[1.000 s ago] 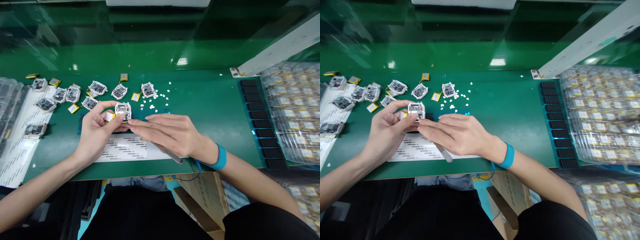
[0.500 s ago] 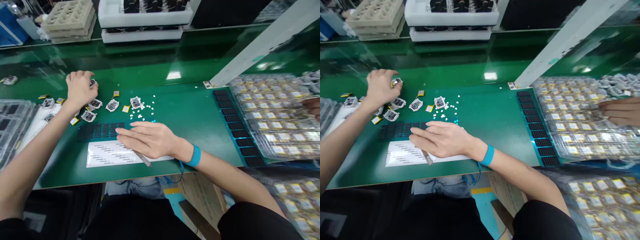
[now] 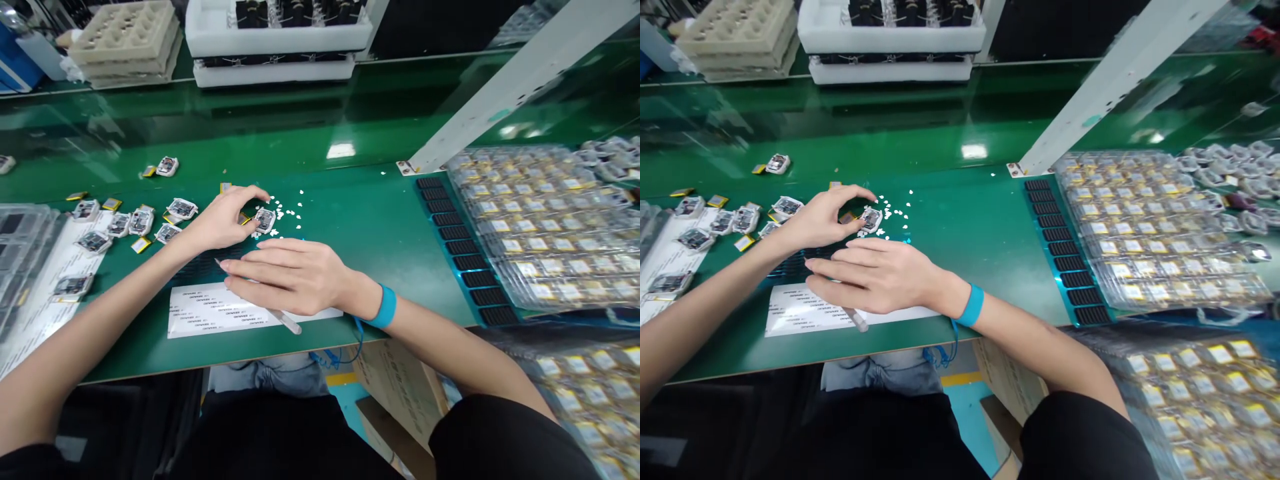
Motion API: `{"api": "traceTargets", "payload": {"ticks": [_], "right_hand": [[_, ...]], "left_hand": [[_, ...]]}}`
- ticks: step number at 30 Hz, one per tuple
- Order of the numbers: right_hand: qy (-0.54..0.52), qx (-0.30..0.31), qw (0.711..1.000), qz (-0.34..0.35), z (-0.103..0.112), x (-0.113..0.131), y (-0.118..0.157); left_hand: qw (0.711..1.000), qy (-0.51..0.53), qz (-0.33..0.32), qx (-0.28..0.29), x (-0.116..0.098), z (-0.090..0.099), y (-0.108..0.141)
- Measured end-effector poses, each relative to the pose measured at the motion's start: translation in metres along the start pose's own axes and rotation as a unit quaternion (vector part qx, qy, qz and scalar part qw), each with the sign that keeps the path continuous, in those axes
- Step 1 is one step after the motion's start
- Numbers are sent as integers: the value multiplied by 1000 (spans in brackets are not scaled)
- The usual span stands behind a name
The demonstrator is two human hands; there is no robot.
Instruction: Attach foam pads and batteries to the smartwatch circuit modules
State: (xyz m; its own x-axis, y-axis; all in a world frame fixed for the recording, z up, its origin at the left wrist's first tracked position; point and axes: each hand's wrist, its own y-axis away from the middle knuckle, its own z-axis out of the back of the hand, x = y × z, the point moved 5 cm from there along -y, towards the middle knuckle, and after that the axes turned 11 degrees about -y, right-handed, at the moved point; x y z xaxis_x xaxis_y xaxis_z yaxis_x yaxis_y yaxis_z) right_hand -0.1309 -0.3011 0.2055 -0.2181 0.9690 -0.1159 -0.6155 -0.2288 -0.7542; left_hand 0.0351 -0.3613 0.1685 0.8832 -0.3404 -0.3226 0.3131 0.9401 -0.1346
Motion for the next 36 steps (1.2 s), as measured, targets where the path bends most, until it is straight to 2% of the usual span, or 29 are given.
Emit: {"api": "traceTargets", "payload": {"ticks": [5, 11, 16, 20, 25, 27, 29, 30, 33, 36], "right_hand": [[-3, -21, 1000, -17, -2, -7, 5], [-47, -72, 990, -113, 4, -24, 11], [-58, -103, 980, -161, 11, -36, 12], [-57, -99, 978, -173, 8, -38, 14], [-73, -93, 977, -178, 6, -40, 16], [-84, -81, 977, -178, 5, -41, 16], [-81, -70, 978, -181, 4, -40, 15], [-76, -71, 977, -187, 4, -40, 15], [-84, -92, 971, -206, 5, -34, 15], [-66, -82, 976, -193, 3, -23, 15]], "left_hand": [[998, -56, -11, 11, 2, -9, 2], [998, -42, -33, -34, -5, -5, 13], [997, -48, -57, -9, -9, -9, 19], [997, -57, -57, -18, -7, -11, 16], [997, -9, -55, -54, -18, 4, 20], [996, 58, -31, -67, -20, 12, 25], [981, 173, 19, -89, -20, 18, 32], [965, 236, 51, -106, -19, 20, 37], [893, 401, 146, -143, -24, 17, 56], [833, 511, 181, -107, -42, 6, 74]]}}
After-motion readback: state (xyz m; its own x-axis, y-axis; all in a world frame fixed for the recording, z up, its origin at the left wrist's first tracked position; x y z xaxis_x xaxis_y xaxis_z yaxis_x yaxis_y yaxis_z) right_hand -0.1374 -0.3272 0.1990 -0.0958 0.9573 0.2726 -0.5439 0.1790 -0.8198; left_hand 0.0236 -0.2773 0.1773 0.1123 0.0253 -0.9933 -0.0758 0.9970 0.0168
